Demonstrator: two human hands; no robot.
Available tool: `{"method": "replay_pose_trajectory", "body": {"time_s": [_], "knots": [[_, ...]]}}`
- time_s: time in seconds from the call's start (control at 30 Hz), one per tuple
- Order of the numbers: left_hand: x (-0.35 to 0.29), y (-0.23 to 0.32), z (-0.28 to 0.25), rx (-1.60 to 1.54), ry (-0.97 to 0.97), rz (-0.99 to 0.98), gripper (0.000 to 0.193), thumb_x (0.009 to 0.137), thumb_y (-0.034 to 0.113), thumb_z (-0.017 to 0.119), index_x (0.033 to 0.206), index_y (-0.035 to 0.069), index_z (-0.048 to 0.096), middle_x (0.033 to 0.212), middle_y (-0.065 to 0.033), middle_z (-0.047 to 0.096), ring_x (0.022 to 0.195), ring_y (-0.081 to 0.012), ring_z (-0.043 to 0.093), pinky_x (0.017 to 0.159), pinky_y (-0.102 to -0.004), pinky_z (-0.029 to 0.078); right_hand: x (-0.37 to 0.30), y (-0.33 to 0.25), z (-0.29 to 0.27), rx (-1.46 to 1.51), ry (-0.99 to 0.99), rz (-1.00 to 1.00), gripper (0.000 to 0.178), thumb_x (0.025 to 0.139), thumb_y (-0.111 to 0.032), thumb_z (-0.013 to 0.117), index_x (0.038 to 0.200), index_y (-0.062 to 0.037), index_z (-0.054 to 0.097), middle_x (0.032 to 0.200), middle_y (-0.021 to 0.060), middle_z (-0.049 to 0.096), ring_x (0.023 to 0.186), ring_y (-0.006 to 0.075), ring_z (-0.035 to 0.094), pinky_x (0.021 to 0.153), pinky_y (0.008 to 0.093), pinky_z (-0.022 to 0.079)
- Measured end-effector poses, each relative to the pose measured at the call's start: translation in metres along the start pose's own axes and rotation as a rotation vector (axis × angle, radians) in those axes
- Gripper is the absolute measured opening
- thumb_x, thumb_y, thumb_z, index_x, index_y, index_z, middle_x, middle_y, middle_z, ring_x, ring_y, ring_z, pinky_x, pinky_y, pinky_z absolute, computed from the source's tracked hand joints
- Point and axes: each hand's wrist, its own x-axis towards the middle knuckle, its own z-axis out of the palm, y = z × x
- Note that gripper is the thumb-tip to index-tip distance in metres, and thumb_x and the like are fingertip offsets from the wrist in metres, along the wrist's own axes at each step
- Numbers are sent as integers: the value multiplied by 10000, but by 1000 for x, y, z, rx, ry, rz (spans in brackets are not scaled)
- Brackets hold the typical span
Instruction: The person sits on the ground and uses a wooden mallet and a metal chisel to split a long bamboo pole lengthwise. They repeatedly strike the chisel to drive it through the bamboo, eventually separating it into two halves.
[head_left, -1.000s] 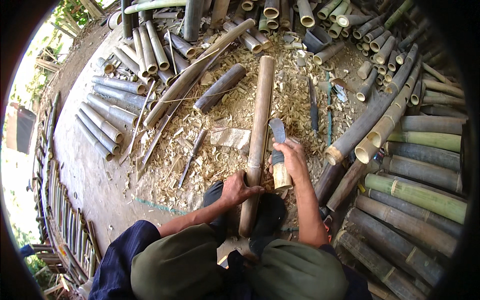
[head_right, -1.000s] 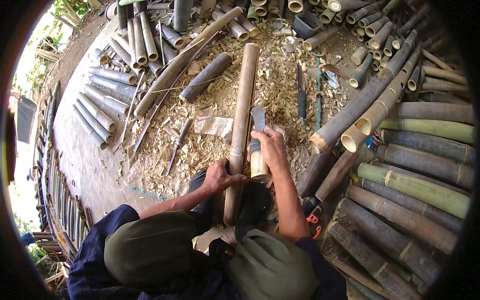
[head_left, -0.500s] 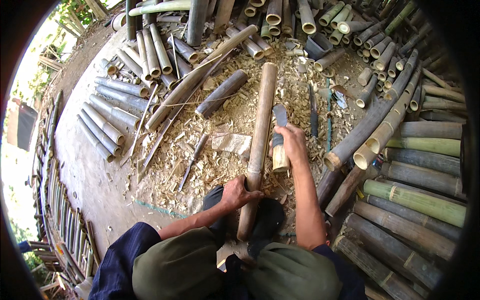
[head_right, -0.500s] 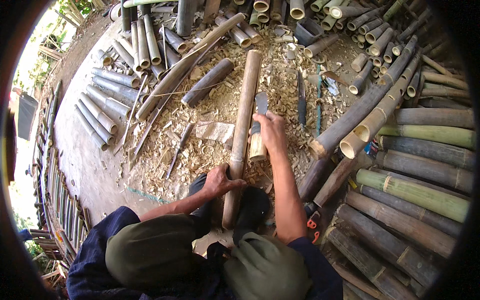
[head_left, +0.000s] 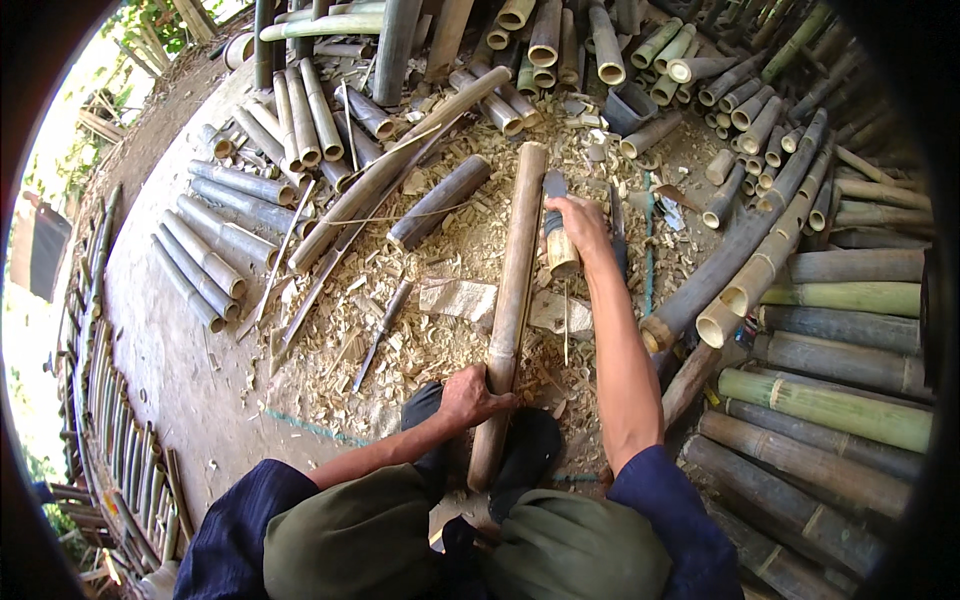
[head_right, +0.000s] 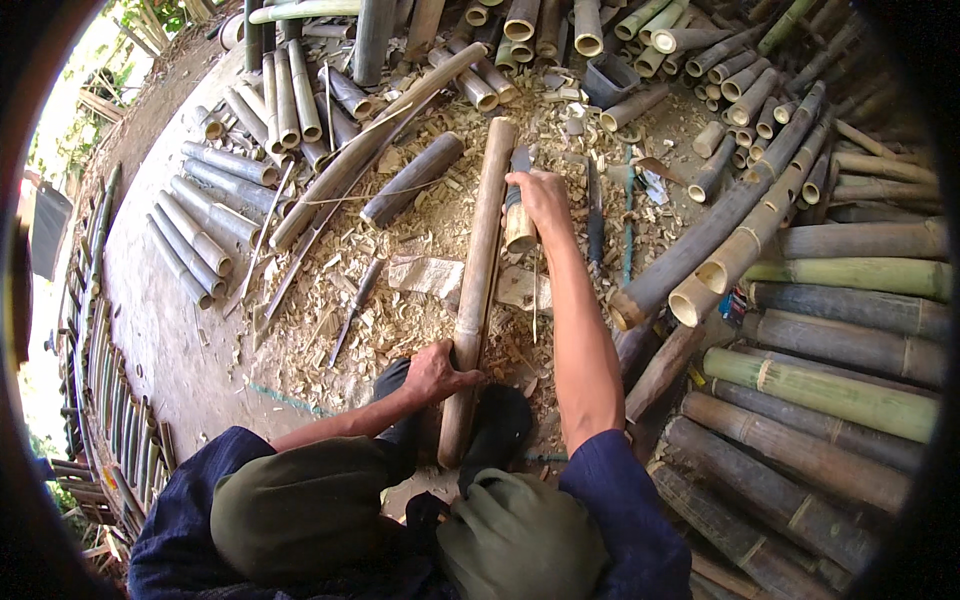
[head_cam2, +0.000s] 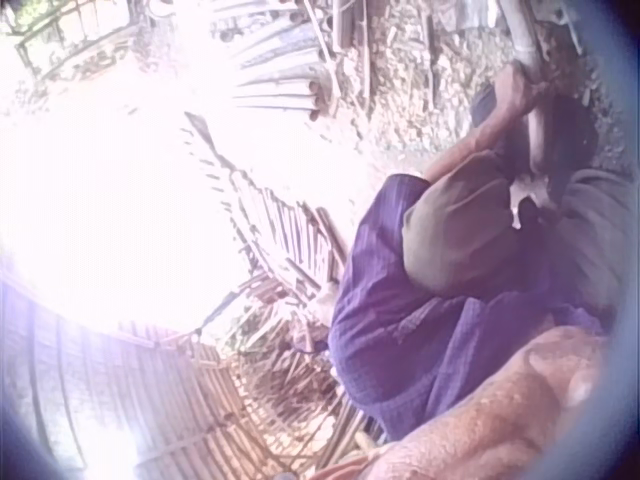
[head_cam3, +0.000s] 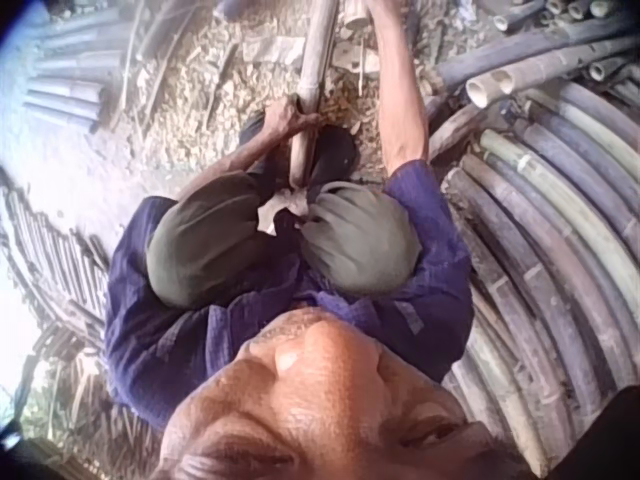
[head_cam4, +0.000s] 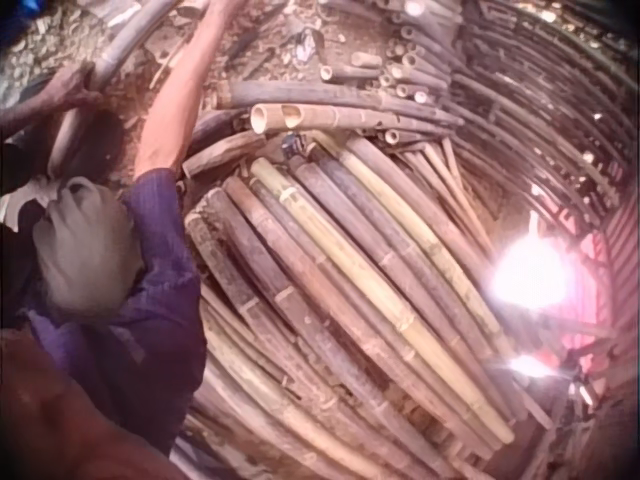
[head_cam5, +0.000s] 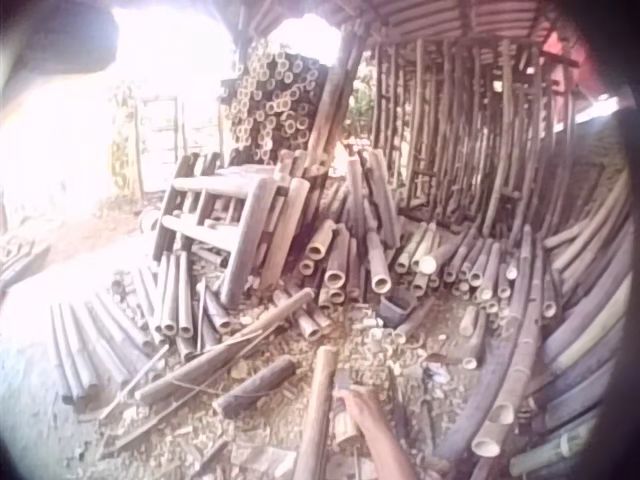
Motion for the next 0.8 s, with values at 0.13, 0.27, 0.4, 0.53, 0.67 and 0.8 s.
{"method": "replay_pose_trajectory", "body": {"time_s": [0.13,0.27,0.4,0.53,0.67,0.8], "knots": [[1,25,7,-15,-58,12,708,666,551,879,948,-54,646,951,-290,700,950,-433,696,832,-495,546,51,12,-41,29,46,-8,239,875,-178,697,790,44,676,636,125,653,489,250,669,434,371,533],[10,-4,3,-244,-114,58,700,666,481,892,1050,-55,658,976,-266,718,946,-393,710,844,-465,549,24,-21,-45,-130,-21,-27,268,898,-197,686,877,69,659,734,143,682,511,262,678,470,383,535],[8,-10,-17,-744,-237,144,530,781,253,856,1165,-55,658,1003,-125,736,914,-185,694,867,-349,553,-110,-66,-60,27,-143,-52,333,963,-244,613,1177,10,623,761,88,680,529,181,648,487,320,545],[9,33,-56,-605,45,414,653,763,270,874,1251,-79,616,1154,-171,706,1057,-230,668,953,-368,520,-215,-83,-105,127,-55,-78,448,1005,-253,573,1393,-29,558,735,92,667,505,172,636,461,312,524],[-12,91,-118,-648,-8,585,1160,652,521,944,1512,-25,390,1428,-253,531,1364,-350,499,1151,-465,422,-293,-102,-141,136,40,-140,486,1024,-336,524,1381,-10,574,735,133,662,497,204,628,459,324,519],[-4,165,-208,-754,205,774,1196,658,529,939,1531,-28,341,1372,-249,575,1223,-344,616,1066,-523,522,-340,-131,-168,208,130,-199,449,962,-318,523,1275,-3,589,756,134,664,554,203,652,496,325,560]]}}
